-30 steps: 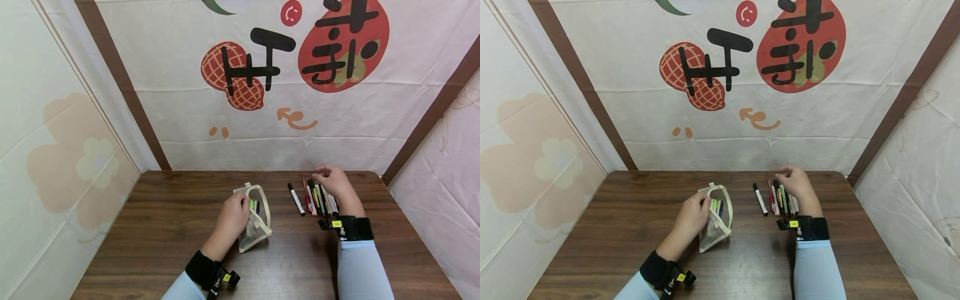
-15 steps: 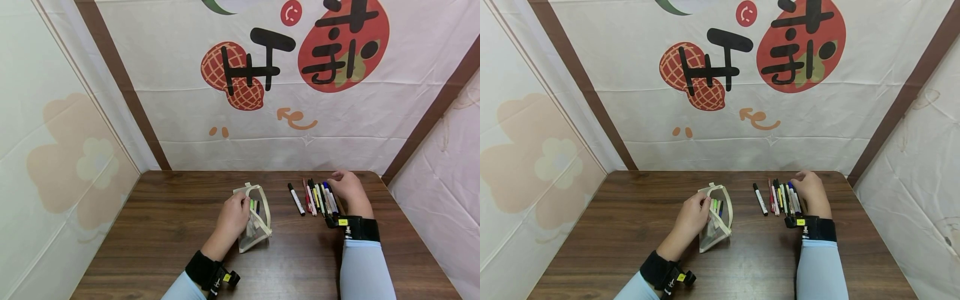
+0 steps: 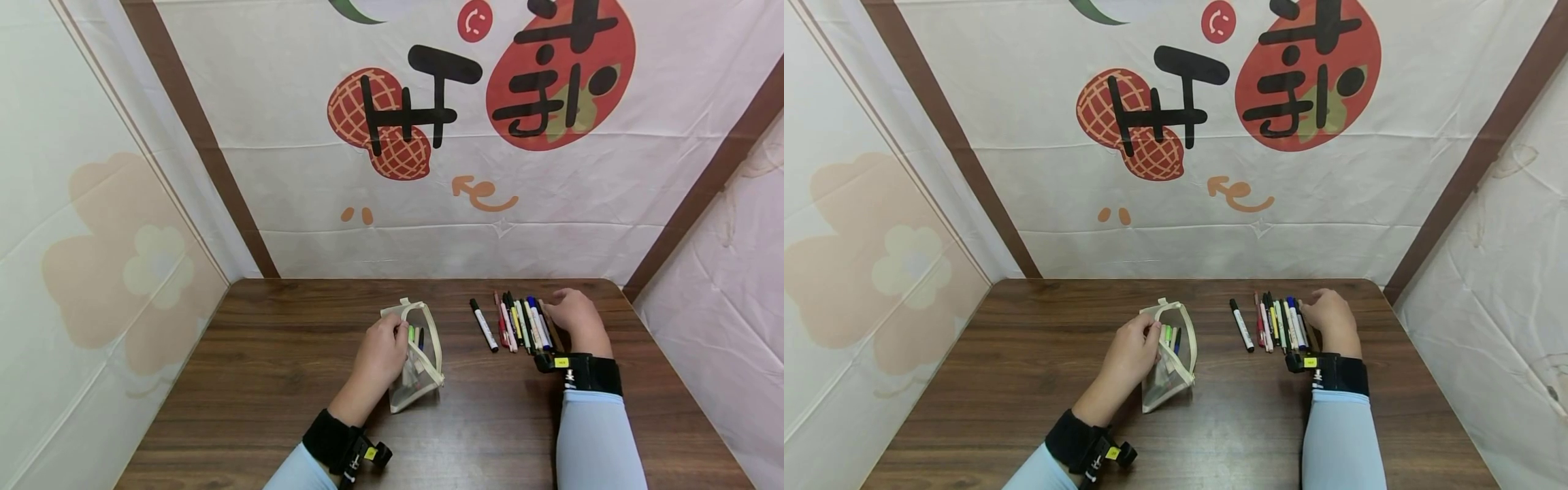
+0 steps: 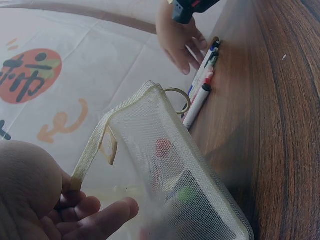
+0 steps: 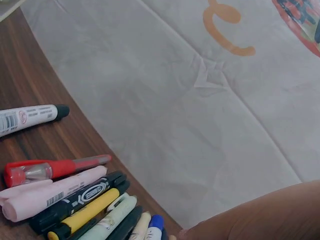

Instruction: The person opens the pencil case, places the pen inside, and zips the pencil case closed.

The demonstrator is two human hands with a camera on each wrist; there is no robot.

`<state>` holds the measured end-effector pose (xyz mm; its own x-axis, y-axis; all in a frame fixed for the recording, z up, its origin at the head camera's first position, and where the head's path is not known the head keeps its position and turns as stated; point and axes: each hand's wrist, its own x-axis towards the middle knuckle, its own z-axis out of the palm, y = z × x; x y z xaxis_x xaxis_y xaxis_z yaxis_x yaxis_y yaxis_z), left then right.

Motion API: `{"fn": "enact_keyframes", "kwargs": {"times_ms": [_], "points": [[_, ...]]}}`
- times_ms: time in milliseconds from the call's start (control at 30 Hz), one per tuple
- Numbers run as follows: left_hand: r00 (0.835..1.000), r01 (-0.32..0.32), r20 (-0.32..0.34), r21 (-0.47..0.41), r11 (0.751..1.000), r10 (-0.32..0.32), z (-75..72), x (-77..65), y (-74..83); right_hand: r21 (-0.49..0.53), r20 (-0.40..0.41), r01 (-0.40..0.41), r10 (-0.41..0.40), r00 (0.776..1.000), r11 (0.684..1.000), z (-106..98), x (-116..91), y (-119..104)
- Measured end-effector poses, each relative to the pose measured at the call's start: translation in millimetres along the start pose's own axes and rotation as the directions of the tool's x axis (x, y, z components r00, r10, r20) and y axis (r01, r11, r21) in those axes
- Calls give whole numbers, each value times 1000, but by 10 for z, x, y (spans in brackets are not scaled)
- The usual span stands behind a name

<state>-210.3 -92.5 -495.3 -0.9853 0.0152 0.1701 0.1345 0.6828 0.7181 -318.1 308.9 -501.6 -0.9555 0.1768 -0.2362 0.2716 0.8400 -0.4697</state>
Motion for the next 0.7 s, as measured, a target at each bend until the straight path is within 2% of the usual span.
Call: {"fn": "enact_keyframes", "kwargs": {"times_ms": [267, 700], "points": [[1000, 2, 6, -5, 1000, -2, -1, -8, -2, 3, 4, 1, -1, 1000, 1000, 92, 50, 24], [1000, 1, 13, -11, 1000, -1, -10, -17, 8, -1, 27, 25, -25, 999, 1000, 112, 67, 6]]}}
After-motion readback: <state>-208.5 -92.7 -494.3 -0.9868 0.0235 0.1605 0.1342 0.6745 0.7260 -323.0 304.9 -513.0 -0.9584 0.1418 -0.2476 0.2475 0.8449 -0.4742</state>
